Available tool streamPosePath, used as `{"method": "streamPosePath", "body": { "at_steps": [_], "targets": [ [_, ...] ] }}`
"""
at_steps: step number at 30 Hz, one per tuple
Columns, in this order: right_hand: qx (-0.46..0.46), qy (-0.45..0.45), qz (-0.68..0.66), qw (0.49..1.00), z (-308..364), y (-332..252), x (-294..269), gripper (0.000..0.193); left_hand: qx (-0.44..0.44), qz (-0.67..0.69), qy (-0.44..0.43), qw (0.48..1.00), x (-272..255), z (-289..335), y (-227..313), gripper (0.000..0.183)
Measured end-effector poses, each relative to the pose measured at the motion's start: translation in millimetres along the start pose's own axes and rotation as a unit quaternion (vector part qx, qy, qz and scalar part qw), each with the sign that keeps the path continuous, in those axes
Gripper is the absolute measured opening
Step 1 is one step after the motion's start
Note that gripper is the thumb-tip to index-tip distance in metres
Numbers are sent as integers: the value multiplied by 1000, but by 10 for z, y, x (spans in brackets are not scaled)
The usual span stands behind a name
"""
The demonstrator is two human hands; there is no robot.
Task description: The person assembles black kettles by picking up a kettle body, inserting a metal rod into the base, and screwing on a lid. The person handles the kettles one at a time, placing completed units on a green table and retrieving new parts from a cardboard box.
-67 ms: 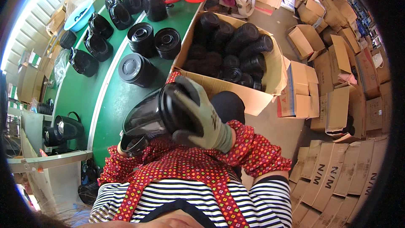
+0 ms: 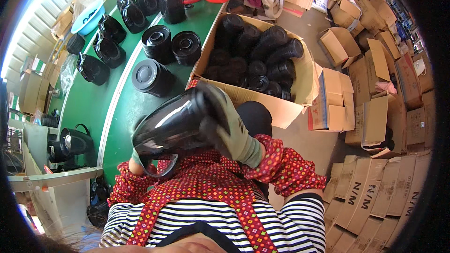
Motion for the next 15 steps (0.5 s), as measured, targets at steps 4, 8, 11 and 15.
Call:
{"method": "streamPosePath", "body": {
  "at_steps": [4,8,11,15],
  "targets": [
    [267,-24,-286,920,142,465,39,70,258,-323,-165,895,-151,-348,958,61],
    [268,-39,-402,875,229,579,-44,75,38,-200,-84,975,-231,-607,992,66],
    [24,-87,-29,996,159,114,-135,80,-106,123,-143,976,-312,-145,-259,84],
    [-79,-24,-85,993,85,7,-47,79,-78,83,-137,984,-145,-387,414,78]
  ]
}}
Point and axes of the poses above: each hand's wrist, its own z-axis away from the middle knuckle, its own x-axis out of the palm, y = z × x, the point moved 6 cm from there along -z, towards the middle knuckle, and after that the axes turned 10 degrees about -y, right-handed, at the moved point
